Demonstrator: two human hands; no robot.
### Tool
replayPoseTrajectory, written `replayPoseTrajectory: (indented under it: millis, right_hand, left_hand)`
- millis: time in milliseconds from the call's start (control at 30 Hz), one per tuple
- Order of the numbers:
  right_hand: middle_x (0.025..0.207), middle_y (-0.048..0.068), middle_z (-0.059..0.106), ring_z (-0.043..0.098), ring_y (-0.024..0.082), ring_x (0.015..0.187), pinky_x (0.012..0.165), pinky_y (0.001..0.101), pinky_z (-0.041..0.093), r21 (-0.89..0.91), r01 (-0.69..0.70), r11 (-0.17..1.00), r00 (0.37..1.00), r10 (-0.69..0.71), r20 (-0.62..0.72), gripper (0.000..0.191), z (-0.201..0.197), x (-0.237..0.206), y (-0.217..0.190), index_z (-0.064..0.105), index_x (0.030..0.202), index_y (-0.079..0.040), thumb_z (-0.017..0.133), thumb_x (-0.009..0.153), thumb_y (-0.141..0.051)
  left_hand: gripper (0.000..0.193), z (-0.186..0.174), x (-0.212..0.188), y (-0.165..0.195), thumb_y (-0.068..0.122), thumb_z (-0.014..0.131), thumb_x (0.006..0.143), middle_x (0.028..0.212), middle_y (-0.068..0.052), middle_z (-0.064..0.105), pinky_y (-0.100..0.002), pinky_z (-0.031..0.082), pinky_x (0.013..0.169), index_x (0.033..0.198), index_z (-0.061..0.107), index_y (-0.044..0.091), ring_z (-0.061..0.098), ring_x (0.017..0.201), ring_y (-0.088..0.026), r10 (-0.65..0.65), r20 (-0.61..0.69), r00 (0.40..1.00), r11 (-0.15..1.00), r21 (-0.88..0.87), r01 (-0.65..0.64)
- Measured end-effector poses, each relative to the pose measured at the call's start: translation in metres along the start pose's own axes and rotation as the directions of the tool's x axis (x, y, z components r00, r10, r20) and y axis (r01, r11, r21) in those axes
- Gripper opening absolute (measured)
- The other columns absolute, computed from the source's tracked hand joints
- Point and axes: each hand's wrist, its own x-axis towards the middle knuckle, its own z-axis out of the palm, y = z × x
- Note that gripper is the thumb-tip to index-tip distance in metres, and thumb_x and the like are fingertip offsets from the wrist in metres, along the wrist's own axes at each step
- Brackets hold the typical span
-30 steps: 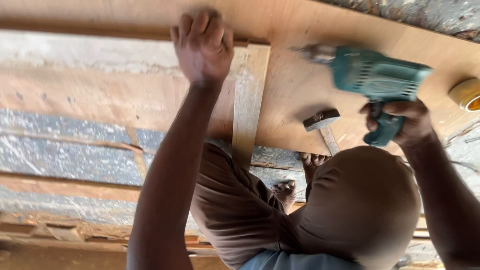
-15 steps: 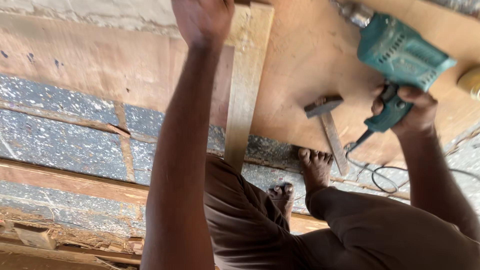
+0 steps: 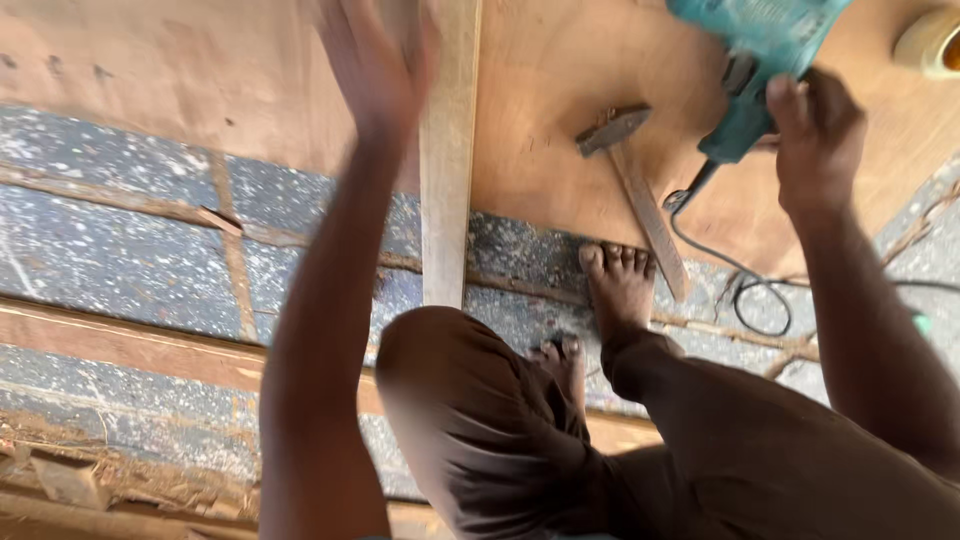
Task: The person assembles a wooden frame by applying adhesive to wood joints, positioning wood pieces together, and securing them using a drill, nails, and a hammer.
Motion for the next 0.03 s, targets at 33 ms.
replayPoseTrajectory:
  millis: [33]
  right_hand:
    - [0.11,0.016,0.069,0.072,0.022,0.088,0.072,0.0294,0.062,-0.126,0.101,0.987,0.994,-0.104,-0.022,0.036,-0.0039,-0.0022,0.0053,0.06,0.133,0.006,0.067,0.113,-0.023]
  left_hand:
    - [0.078,-0.0206,-0.0187,0.0013,0.048,0.077,0.086,0.138,-0.022,0.059,-0.044,0.042,0.113,0.136,0.052,-0.008,0.053,0.133,-0.035,0.05,-0.044,0.998,0.999,0.021,-0.049]
